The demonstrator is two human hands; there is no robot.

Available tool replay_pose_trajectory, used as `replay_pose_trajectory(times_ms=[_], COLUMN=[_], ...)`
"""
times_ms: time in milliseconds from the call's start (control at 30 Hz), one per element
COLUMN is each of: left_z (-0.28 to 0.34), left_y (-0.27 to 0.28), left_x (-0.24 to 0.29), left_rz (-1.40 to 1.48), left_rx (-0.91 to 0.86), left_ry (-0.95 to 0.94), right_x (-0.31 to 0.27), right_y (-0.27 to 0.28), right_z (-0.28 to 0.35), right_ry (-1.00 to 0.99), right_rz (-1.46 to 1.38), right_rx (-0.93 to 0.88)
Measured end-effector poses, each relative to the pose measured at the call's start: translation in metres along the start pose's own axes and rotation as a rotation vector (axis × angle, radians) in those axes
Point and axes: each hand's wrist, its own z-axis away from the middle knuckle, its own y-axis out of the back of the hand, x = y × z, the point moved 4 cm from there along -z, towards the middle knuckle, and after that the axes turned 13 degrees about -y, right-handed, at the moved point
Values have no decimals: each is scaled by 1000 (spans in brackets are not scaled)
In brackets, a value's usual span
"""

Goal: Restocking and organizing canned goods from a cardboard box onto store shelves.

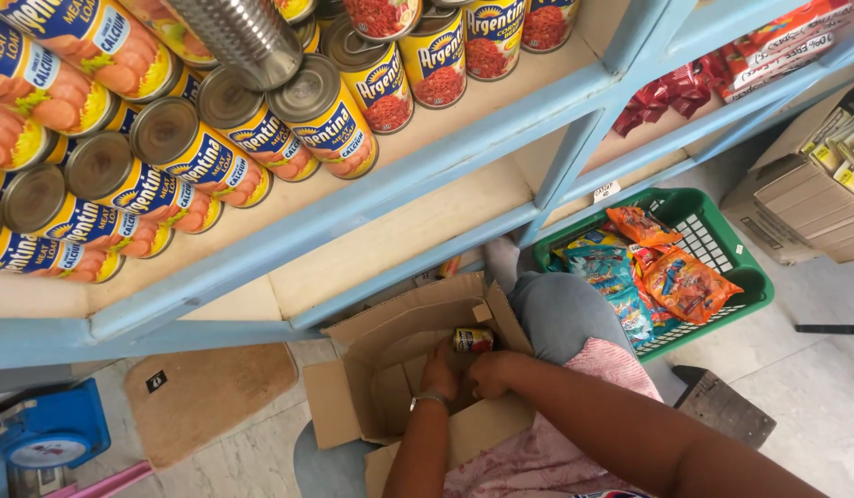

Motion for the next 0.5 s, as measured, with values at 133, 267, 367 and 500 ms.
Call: replay_pose_trajectory(times_ms=[133, 267, 367, 500], left_z=[-11, -15, -18, -5], left_y=[-26, -36, -45, -25], left_x=[-35, -52, -66, -18], left_rz=[1, -48, -31, 20], left_rx=[-63, -81, -90, -147], left_ry=[-41, -63, -41, 29], right_x=[3, 4, 3, 3], right_y=[-4, -4, 2, 5], right_z=[-7, -7, -2, 5], right_ry=[6, 2, -15, -63], right_rz=[3, -8, -26, -22], right_rx=[28, 23, 16, -14])
